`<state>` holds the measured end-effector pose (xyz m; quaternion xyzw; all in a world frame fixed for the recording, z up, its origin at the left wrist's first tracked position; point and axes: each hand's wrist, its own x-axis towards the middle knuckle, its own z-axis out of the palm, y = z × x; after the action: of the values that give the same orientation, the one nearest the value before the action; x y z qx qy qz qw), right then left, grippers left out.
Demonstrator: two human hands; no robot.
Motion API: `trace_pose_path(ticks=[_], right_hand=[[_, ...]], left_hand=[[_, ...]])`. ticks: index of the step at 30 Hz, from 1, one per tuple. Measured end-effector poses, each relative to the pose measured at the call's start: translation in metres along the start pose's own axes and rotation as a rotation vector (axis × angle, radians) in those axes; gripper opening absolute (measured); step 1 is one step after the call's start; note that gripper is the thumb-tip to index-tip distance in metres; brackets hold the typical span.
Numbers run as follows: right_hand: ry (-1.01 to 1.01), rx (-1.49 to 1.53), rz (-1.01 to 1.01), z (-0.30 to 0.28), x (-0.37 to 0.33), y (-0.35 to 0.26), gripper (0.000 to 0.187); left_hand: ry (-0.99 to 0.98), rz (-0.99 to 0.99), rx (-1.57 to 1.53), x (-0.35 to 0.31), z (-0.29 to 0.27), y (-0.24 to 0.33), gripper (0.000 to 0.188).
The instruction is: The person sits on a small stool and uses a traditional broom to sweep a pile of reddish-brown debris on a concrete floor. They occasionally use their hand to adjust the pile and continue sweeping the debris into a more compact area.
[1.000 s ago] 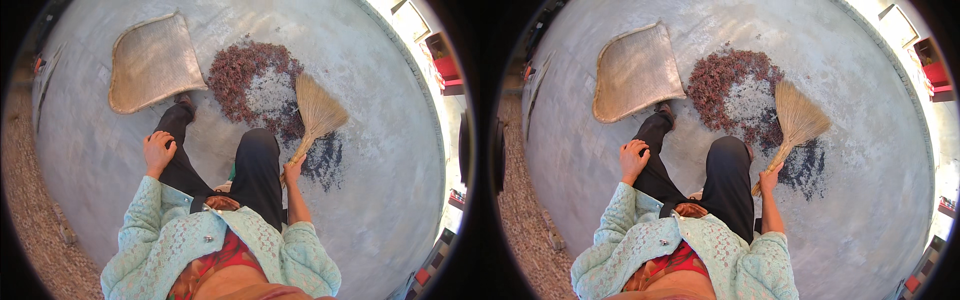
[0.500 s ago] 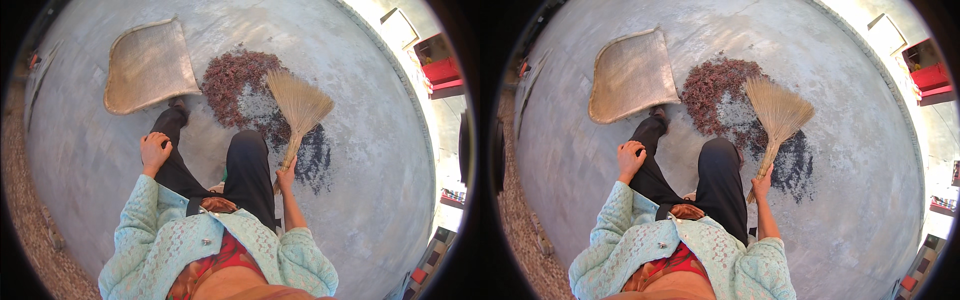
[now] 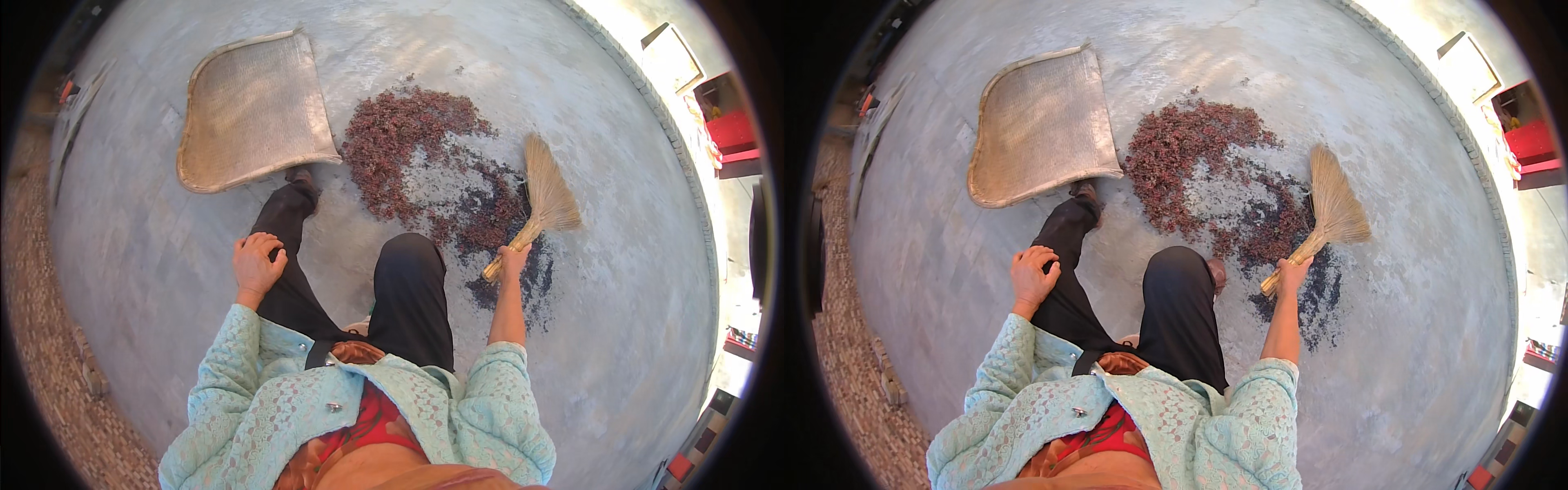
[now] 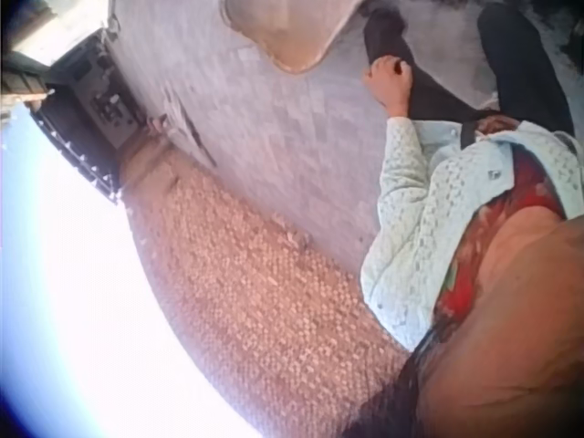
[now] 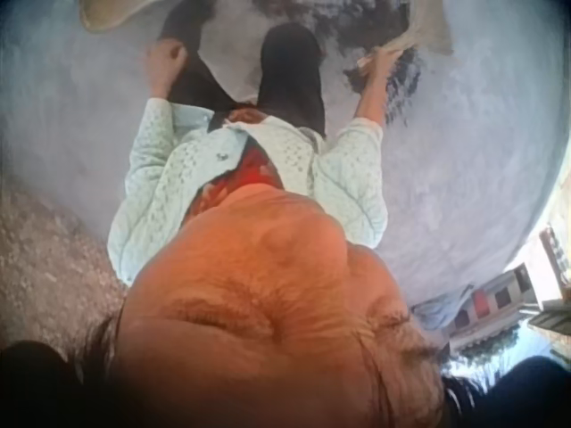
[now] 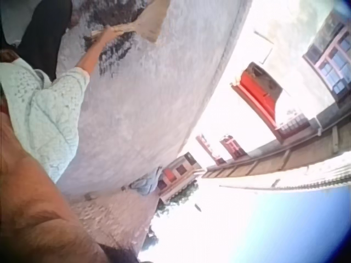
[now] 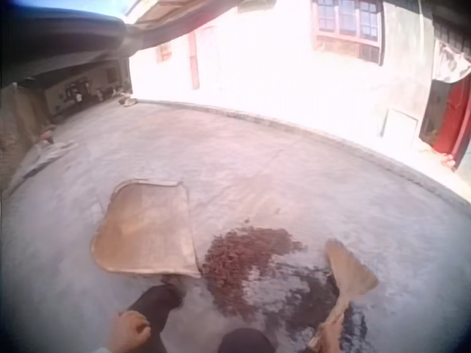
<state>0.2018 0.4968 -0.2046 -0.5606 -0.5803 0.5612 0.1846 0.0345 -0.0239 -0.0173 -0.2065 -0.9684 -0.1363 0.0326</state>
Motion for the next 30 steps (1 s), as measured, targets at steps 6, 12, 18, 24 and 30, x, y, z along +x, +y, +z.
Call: trace_pose_path(ticks=[6, 12, 18, 24, 30], right_hand=[[-0.073, -0.216, -0.105, 0.022, -0.02, 0.021, 0.107], [-0.215, -0.373, -0.229, 0.005, -0.07, 0.053, 0.107], [-0.211, -0.569, -0.244, -0.021, -0.13, 0.03, 0.109], [-0.115, -0.577, -0.394, -0.045, -0.128, 0.011, 0.108], [-0.037, -0.519, -0.296, -0.03, -0.081, 0.004, 0.106]], left_hand=[[0.022, 0.016, -0.006, 0.001, -0.003, 0.002, 0.011], [0.025, 0.011, -0.049, -0.003, 0.009, 0.0, 0.012], [0.041, -0.003, -0.054, -0.008, 0.0, 0.0, 0.013], [0.02, -0.008, -0.036, -0.009, 0.005, -0.005, 0.013], [0.009, 0.004, -0.027, -0.007, 0.005, -0.001, 0.012]])
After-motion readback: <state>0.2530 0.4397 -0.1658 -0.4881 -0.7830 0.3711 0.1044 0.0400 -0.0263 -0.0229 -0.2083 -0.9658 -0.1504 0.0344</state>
